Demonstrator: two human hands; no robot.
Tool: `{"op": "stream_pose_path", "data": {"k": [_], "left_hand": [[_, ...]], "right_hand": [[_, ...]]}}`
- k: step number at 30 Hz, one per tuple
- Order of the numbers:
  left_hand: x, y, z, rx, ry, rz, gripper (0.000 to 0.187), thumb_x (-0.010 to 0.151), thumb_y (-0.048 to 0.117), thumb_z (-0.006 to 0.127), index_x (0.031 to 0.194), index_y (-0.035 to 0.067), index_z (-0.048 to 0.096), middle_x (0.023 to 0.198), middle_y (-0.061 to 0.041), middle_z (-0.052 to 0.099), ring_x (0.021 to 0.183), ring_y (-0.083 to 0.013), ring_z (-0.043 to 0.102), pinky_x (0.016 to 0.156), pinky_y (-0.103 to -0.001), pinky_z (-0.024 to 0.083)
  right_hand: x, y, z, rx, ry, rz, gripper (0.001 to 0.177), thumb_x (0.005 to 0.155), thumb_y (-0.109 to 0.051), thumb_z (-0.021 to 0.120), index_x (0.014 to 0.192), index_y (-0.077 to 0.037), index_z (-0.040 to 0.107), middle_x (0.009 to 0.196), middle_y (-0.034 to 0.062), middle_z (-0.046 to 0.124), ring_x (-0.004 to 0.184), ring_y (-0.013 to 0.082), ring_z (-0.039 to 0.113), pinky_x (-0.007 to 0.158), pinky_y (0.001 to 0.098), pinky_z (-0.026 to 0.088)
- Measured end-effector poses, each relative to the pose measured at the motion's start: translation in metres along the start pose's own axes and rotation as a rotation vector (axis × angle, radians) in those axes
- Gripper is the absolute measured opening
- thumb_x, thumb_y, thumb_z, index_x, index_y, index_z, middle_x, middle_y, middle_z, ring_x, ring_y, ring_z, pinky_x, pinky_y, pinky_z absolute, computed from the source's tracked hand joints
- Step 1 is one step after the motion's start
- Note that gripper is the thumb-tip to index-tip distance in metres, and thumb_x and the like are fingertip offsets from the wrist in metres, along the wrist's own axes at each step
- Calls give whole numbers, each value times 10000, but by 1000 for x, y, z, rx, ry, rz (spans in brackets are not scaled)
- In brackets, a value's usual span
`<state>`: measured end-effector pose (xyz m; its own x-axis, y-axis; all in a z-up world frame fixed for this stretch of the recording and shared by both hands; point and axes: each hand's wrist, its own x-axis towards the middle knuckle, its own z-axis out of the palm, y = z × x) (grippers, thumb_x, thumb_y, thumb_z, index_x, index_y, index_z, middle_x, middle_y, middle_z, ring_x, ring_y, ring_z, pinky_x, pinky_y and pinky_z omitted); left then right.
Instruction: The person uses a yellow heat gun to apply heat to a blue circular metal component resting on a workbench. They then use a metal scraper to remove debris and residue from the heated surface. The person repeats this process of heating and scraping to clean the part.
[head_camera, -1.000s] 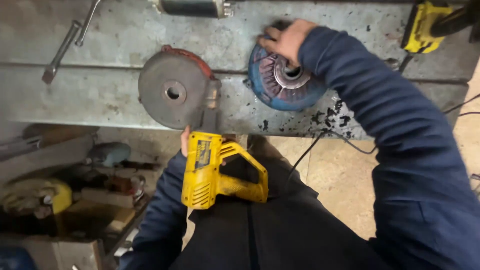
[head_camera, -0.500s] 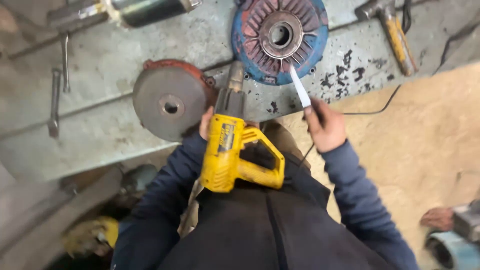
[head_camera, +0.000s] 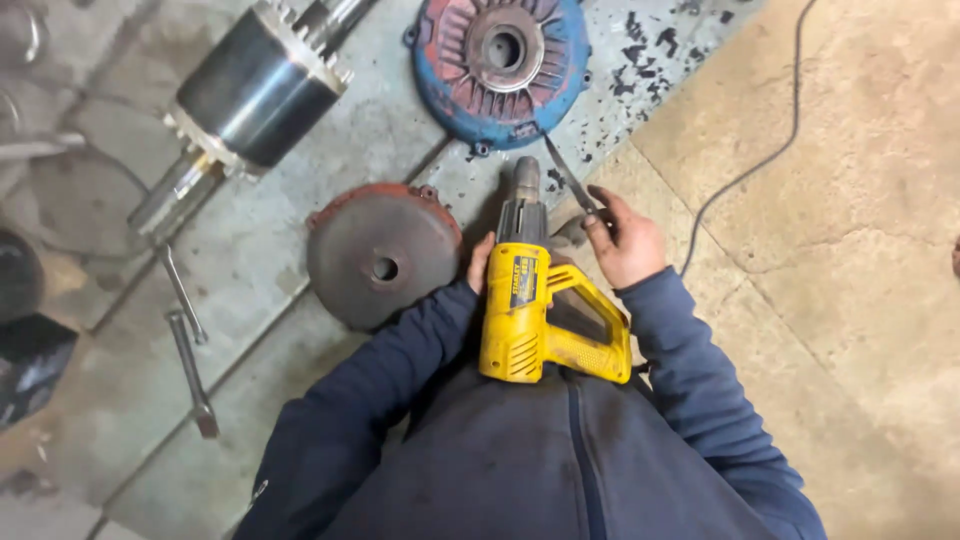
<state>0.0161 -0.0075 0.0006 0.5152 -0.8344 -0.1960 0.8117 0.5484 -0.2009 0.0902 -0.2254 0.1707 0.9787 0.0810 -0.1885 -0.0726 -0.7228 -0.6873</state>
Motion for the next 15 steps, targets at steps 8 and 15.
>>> {"op": "stream_pose_path", "data": {"k": [8, 15], "left_hand": [[-12, 27, 4, -17, 75, -38, 1113, 848, 866, 483, 1463, -62, 488, 1368, -344, 554, 1002, -570, 679, 845, -657, 572], [-20, 35, 10, -48, -16, -113, 1137, 845, 860, 456, 1497, -71, 480, 1616, -341, 357, 1030, -561, 665, 872, -616, 576]], "right_hand": [[3, 19, 38, 28, 138, 74, 284, 1021, -265, 663, 1265, -126, 707, 825, 172, 714, 710, 274, 715, 664, 377, 553], [-8, -16, 33, -126, 153, 20, 329, 1013, -258, 654, 1330, -191, 711, 856, 194, 712, 706, 369, 694, 631, 439, 555]]}}
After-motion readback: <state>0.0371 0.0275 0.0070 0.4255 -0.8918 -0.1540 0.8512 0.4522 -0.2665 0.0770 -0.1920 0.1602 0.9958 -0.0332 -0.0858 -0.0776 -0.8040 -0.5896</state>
